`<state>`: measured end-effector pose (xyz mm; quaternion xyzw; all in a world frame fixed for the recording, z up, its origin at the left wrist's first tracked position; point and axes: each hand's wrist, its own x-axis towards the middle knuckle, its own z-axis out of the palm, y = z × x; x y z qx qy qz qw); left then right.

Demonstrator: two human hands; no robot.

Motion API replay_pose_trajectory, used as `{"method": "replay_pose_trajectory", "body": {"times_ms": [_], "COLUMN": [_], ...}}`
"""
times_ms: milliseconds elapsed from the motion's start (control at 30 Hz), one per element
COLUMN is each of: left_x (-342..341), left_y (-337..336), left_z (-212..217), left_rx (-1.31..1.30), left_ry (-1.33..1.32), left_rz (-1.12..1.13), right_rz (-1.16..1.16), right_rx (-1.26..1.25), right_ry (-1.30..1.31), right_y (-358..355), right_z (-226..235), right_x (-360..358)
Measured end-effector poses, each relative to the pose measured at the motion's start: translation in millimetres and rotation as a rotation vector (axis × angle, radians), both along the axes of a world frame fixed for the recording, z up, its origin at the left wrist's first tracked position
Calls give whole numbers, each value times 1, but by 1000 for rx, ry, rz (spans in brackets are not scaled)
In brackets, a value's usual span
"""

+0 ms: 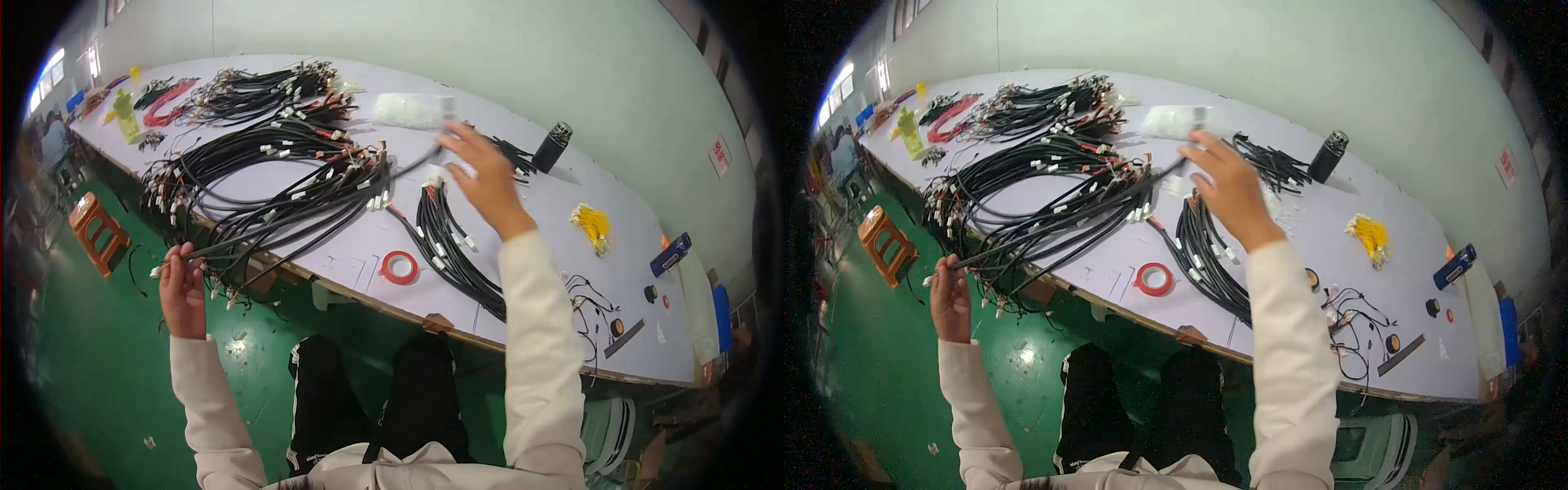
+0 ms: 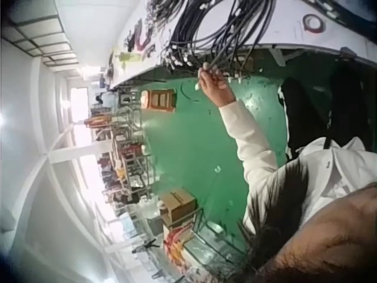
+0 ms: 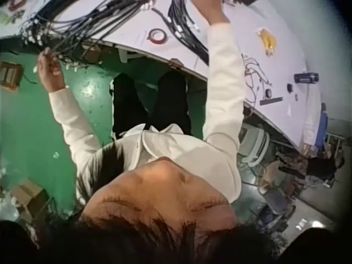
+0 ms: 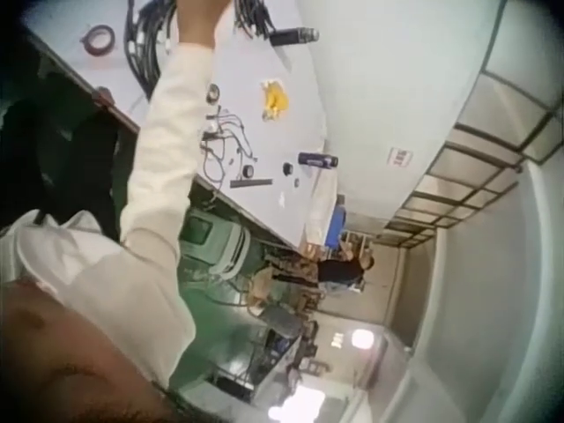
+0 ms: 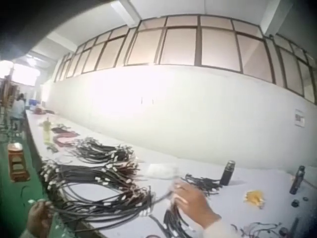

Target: The person wraps bundles of wire harnesses with electrical tape at a workbench to secure the assembly.

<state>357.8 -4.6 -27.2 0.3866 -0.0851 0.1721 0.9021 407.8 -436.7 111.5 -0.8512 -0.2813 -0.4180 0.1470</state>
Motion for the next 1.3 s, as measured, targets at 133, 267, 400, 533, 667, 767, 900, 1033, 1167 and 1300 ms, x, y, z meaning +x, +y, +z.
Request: {"method": "replay_pose_trajectory", "body": {"times_ms": [133,267,400,533,667,767,900,1033,1167,1300], "left_x": [35,16,3,-19,-44,-51,-55,-62,-74,-73], "left_y": [36,8,0,-12,-20,-23,-65,-94,-90,-116], "left_z": [-82,-84,-92,-100,-85,-106,-105,-96,-92,-52], "left_rx": [3,-81,-131,-57,-54,-79,-120,-30,204,410], "left_ry": [208,414,320,368,457,481,568,567,446,295], "left_rz": [-57,-104,-111,82,126,49,-93,-225,-288,-383], "right_rz": [-21,-241,-468,-583,-498,-452,-579,-551,-381,-118], "right_rx": [147,228,154,20,203,181,160,218,504,734], "right_ry": [309,696,890,801,744,833,771,670,261,121], "right_y": [-3,-57,-40,-36,-56,-42,-22,-49,-43,-13], "right_z": [-33,-66,-92,-103,-102,-110,-119,-129,-120,-58], "right_x": [5,5,4,12,6,4,12,16,15,-63]}}
